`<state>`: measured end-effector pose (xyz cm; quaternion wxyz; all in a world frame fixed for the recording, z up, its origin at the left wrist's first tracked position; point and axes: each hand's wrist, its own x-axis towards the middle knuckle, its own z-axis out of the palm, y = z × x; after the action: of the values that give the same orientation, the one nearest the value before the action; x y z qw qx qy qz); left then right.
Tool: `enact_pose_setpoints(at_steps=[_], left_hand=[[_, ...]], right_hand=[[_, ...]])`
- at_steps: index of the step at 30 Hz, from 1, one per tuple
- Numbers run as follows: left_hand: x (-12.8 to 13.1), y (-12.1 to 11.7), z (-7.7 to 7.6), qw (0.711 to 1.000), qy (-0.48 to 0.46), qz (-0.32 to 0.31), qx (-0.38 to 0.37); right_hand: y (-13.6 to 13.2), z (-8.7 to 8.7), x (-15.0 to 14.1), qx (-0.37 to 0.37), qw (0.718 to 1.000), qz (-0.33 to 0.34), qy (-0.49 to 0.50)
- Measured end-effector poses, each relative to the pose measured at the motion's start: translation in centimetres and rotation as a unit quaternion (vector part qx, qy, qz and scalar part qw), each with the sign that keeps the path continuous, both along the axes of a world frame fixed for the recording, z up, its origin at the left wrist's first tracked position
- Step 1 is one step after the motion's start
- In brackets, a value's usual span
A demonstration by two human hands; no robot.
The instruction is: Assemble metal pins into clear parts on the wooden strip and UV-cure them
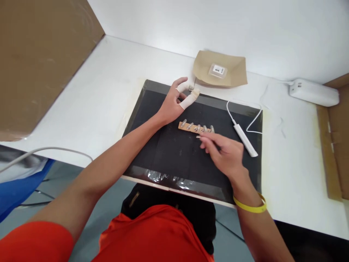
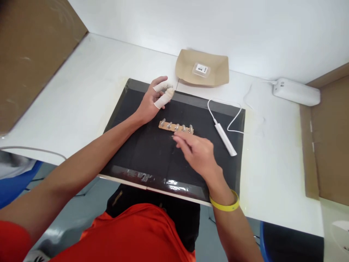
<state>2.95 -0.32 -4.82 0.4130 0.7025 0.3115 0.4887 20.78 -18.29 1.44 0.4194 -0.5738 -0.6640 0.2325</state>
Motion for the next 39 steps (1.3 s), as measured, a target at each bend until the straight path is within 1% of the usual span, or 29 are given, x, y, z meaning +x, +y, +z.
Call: enact_pose_setpoints(at_steps=[3,4,5,7,8,9,10,11,13,14,15,16,18,19,20,21,23,24,25,26,27,29,30,31,34,35,36,37,39], left_hand=[[0.1,0.1,0.0,1.0,-0.007,0.003,-0.015],[0.1,0.1,0.1,1.0,-0.008,0.003,-0.02],[0.1,0.1,0.1,1.0,-0.006,0.003,-0.024],[0.0,0.0,0.3,1.0,0.003,0.001,-0.028],[-0.1,-0.1,0.4,1.0,0.009,-0.001,-0.028],[-0.1,-0.2,0.5,1.0,0.015,-0.002,-0.025],[-0.2,-0.3,0.6,1.0,0.018,-0.003,-0.021],[-0.2,-0.3,0.6,1.0,0.02,-0.002,-0.017],[-0.2,-0.3,0.6,1.0,0.024,-0.002,-0.011],[-0.1,-0.3,0.6,1.0,0.025,-0.002,-0.012],[-0.1,-0.2,0.5,1.0,0.023,-0.001,-0.015],[0.0,-0.2,0.5,1.0,0.018,0.001,-0.021],[0.0,0.0,0.4,0.999,0.003,0.009,-0.039],[0.1,0.0,0.5,0.999,-0.004,0.013,-0.049],[0.1,0.0,0.6,0.998,-0.008,0.015,-0.058],[0.1,0.0,0.7,0.998,-0.009,0.015,-0.066],[0.2,-0.2,1.0,0.997,-0.005,0.015,-0.079],[0.2,-0.3,1.2,0.996,-0.002,0.016,-0.083],[0.2,-0.4,1.3,0.996,0.001,0.018,-0.085],[0.2,-0.5,1.4,0.996,0.003,0.019,-0.085],[0.2,-0.5,1.5,0.996,0.005,0.02,-0.083],[0.2,-0.6,1.5,0.997,0.009,0.018,-0.077],[0.2,-0.6,1.5,0.997,0.011,0.017,-0.076],[0.2,-0.6,1.5,0.997,0.013,0.016,-0.076],[0.1,-0.8,1.6,0.996,0.03,0.019,-0.079],[0.1,-0.8,1.7,0.996,0.039,0.02,-0.077],[0.1,-0.9,1.7,0.996,0.048,0.022,-0.074],[0.1,-0.9,1.8,0.996,0.054,0.022,-0.071],[0.1,-0.9,1.7,0.996,0.059,0.023,-0.062]], right_hand=[[0.0,-0.1,0.0,0.044,0.992,-0.107,0.051],[0.0,-0.1,-0.2,0.048,0.99,-0.119,0.054],[-0.1,-0.1,-0.4,0.05,0.993,-0.102,0.036],[-0.2,0.0,-1.0,0.062,0.997,-0.008,-0.044],[-0.2,0.0,-1.2,0.074,0.993,0.039,-0.087],[-0.2,0.1,-1.4,0.089,0.987,0.063,-0.12],[-0.1,0.1,-1.5,0.105,0.984,0.053,-0.135],[0.0,0.1,-1.5,0.116,0.984,0.013,-0.135],[0.2,-0.1,-1.4,0.12,0.981,-0.099,-0.113],[0.2,-0.2,-1.4,0.118,0.978,-0.134,-0.109],[0.2,-0.3,-1.5,0.119,0.977,-0.135,-0.117],[0.1,-0.4,-1.6,0.124,0.978,-0.102,-0.135],[-0.1,-0.5,-2.1,0.148,0.973,0.022,-0.176],[-0.1,-0.5,-2.3,0.158,0.967,0.068,-0.188],[-0.1,-0.5,-2.4,0.162,0.965,0.08,-0.19],[-0.1,-0.6,-2.4,0.16,0.968,0.054,-0.183],[0.0,-0.7,-2.4,0.141,0.976,-0.055,-0.155],[0.0,-0.7,-2.4,0.133,0.976,-0.093,-0.146],[0.0,-0.7,-2.5,0.131,0.976,-0.094,-0.146],[0.0,-0.7,-2.6,0.142,0.976,-0.06,-0.154],[0.0,-0.7,-2.7,0.159,0.973,-0.004,-0.167],[0.0,-0.6,-2.9,0.192,0.958,0.092,-0.192],[0.0,-0.6,-2.8,0.198,0.955,0.1,-0.195],[0.1,-0.6,-2.7,0.192,0.96,0.071,-0.19],[0.3,-0.6,-2.4,0.133,0.976,-0.09,-0.15],[0.2,-0.6,-2.5,0.123,0.977,-0.101,-0.142],[0.2,-0.6,-2.7,0.122,0.979,-0.072,-0.143],[0.1,-0.5,-2.9,0.13,0.98,-0.013,-0.152],[0.0,-0.4,-3.2,0.154,0.967,0.117,-0.168]])
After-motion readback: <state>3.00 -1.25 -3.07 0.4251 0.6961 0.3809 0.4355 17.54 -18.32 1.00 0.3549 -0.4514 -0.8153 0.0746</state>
